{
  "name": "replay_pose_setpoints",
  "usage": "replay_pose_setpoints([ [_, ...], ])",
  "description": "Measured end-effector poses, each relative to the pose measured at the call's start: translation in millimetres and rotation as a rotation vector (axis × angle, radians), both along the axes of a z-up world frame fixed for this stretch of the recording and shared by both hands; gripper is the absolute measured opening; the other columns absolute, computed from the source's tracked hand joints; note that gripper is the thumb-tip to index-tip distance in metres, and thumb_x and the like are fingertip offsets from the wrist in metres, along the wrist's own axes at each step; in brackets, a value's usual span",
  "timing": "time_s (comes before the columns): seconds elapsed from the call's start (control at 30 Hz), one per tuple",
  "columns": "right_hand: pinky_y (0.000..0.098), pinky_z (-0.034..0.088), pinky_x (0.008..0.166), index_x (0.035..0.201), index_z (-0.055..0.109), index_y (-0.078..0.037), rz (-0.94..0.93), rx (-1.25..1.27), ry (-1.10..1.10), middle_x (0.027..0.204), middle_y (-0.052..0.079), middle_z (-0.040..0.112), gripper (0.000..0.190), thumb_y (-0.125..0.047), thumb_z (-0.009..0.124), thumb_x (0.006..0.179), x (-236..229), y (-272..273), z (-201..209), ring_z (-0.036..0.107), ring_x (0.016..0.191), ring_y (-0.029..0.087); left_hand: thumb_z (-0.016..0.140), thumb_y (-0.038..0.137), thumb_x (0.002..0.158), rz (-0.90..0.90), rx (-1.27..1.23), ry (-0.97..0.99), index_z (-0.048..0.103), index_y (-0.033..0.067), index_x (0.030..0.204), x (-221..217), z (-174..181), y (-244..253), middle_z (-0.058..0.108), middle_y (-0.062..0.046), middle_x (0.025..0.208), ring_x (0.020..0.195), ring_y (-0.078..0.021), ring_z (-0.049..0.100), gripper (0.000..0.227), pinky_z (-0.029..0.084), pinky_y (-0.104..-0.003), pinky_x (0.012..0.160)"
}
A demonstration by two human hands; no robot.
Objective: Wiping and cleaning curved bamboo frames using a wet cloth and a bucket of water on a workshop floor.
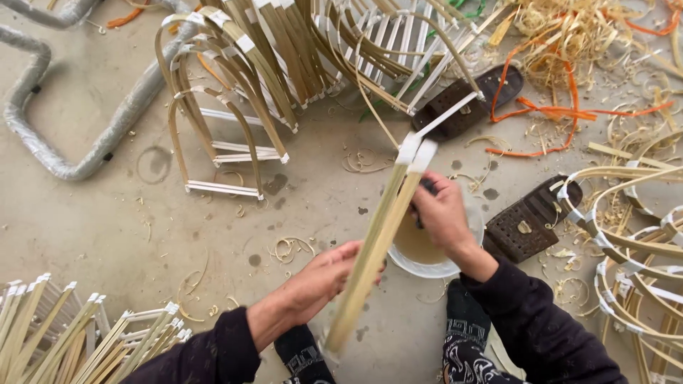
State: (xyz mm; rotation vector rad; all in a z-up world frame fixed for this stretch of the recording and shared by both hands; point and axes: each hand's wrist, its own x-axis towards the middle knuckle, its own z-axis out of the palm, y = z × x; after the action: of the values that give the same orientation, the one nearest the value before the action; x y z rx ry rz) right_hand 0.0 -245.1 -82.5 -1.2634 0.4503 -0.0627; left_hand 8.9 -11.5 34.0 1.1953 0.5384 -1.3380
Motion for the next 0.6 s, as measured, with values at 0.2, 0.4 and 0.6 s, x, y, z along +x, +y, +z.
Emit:
replay_pose_setpoints([
  [0.2, 0.0273, 0.043, 0.051, 0.108, 0.072, -0.008, 0.323, -0.175, 0.223, 0.074, 0.001, 0.061, 0.023, -0.028, 0.068, 0.096, -12.7, -13.0, -15.2, 0.053, 0.06, 0.01, 0.055, 0.019, 0.101, 0.17, -0.234, -0.242, 0.067, 0.0028, 0.132, 0.3, -93.1, 21.5, 0.056, 0.005, 0.075, 0.056, -0.0052, 0.046, 0.037, 0.042, -0.021, 0.051],
  [0.4, 0.048, 0.054, 0.075, 0.116, 0.06, -0.003, 0.583, -1.375, -0.119, 0.103, 0.02, 0.066, 0.043, -0.018, 0.073, 0.078, -46.1, -20.4, -69.8, 0.066, 0.087, 0.039, 0.053, 0.017, 0.105, 0.453, -0.269, -0.668, 0.06, 0.001, 0.138, 43.1, -16.1, 30.6, 0.051, 0.004, 0.08, 0.066, -0.0045, 0.042, 0.038, 0.036, -0.02, 0.059],
  [0.6, 0.0463, 0.054, 0.079, 0.116, 0.062, -0.006, 0.663, -1.272, -0.009, 0.105, 0.016, 0.066, 0.024, -0.008, 0.061, 0.092, -53.1, -26.3, -115.0, 0.067, 0.091, 0.038, 0.052, 0.019, 0.111, 0.376, -0.326, -0.988, 0.06, -0.0002, 0.136, 29.1, 15.1, 28.4, 0.051, 0.004, 0.089, 0.082, -0.0062, 0.046, 0.033, 0.041, -0.021, 0.076],
])
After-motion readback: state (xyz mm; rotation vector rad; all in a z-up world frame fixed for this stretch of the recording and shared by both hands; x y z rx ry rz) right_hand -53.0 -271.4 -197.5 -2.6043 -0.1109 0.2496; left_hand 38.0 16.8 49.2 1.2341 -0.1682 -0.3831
